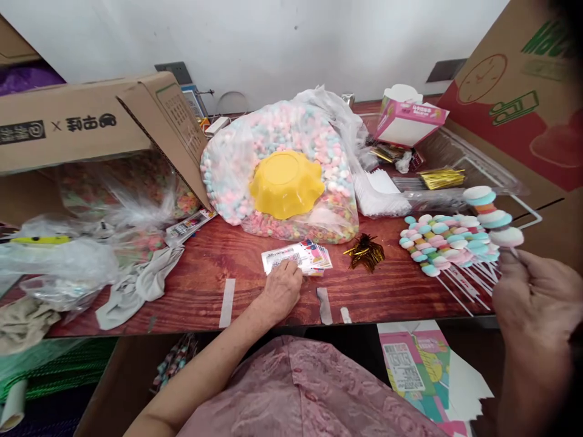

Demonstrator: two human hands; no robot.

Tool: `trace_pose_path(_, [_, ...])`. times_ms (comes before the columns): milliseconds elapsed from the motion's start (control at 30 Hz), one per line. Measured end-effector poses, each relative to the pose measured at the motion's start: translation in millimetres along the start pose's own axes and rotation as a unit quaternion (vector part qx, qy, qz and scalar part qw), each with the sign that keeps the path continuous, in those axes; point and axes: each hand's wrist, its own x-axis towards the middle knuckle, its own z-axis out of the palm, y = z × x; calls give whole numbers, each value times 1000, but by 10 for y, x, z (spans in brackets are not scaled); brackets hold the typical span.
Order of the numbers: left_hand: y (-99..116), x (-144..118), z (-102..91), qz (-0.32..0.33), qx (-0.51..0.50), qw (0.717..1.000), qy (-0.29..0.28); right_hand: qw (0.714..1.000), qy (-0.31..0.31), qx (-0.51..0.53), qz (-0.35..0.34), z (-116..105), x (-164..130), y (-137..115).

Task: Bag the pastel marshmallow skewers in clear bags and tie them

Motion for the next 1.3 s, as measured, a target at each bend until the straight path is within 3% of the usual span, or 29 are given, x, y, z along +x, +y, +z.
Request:
trace_pose_path(67, [-50,12,-9,-16,-54,998,30,994,-3,89,55,-23,-147,-355])
trace_pose_path(133, [-125,31,-5,-33,-129,988,81,978,-13,208,14,2,-269,-718])
trace_pose_path(200, [-198,40,10,-50,-208,969,125,960,-72,270,-28,55,-342,-1008])
trace_pose_path(333, [-284,7,49,-60,-303,943,126,936,-153,310,-68,157,-358,-1282])
trace_pose_path(567, [-312,-60,86,-21,-276,957,93,939,-151,289,-109,220,-273,-1346])
trace_pose_path(800, [-282,-76,127,1,-257,962,97,942,-154,277,-113,215,-233,-1374])
trace_pose_path(1133, [-331,0,43,-50,-346,935,60,938,-151,295,-98,162,-313,-1320])
trace_pose_path(1300, [-332,36,8,-55,-343,937,40,938,-164,274,-134,190,-345,-1265])
